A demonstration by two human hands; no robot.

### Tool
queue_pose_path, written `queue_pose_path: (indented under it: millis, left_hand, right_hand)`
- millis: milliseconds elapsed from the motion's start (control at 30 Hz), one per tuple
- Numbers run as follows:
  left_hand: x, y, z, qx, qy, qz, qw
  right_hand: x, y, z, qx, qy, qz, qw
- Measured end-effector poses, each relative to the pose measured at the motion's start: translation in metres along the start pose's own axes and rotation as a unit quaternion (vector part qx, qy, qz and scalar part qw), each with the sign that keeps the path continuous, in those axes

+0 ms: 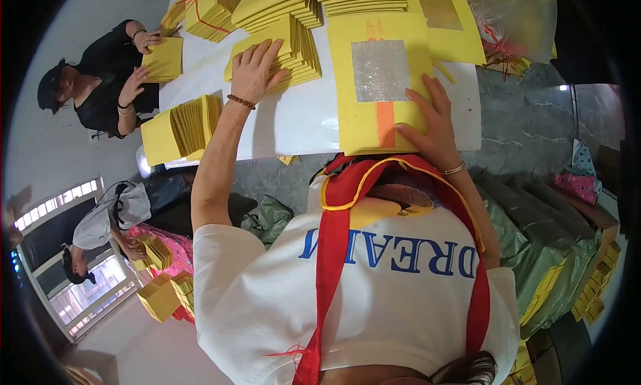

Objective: Folding and stacking sheets of yellow joss paper at a work table.

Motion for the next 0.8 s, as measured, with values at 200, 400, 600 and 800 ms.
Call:
queue_pose_path:
  millis: [200, 400, 600, 800]
  left_hand:
    - [0.008, -0.003, 0.01, -0.015, -0.013, 0.009, 1.0]
    - [0.003, -0.003, 0.01, 0.0, -0.03, -0.001, 1.0]
    - [-0.003, 0.003, 0.001, -0.04, -0.004, 0.008, 0.999]
    - [-0.006, 0.001, -0.005, -0.008, 0.081, -0.034, 0.996]
  right_hand:
    - [0.001, 0.0, 0.001, -0.002, -0.015, 0.004, 1.0]
    - [0.0, 0.0, 0.001, 0.001, -0.015, 0.004, 1.0]
    - [0.001, 0.0, 0.0, 0.004, -0.009, 0.006, 1.0]
    - [0.001, 0.0, -0.001, 0.006, -0.012, 0.008, 1.0]
Point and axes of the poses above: each hand's wrist, its own y-axis away from the middle knuckle, its own x-axis out of the back of the hand, z = x × y, the point moved 6 cm from there along -y, towards the middle knuckle, and after that the axes turned 11 degrees about -z, right-handed, at the moved point
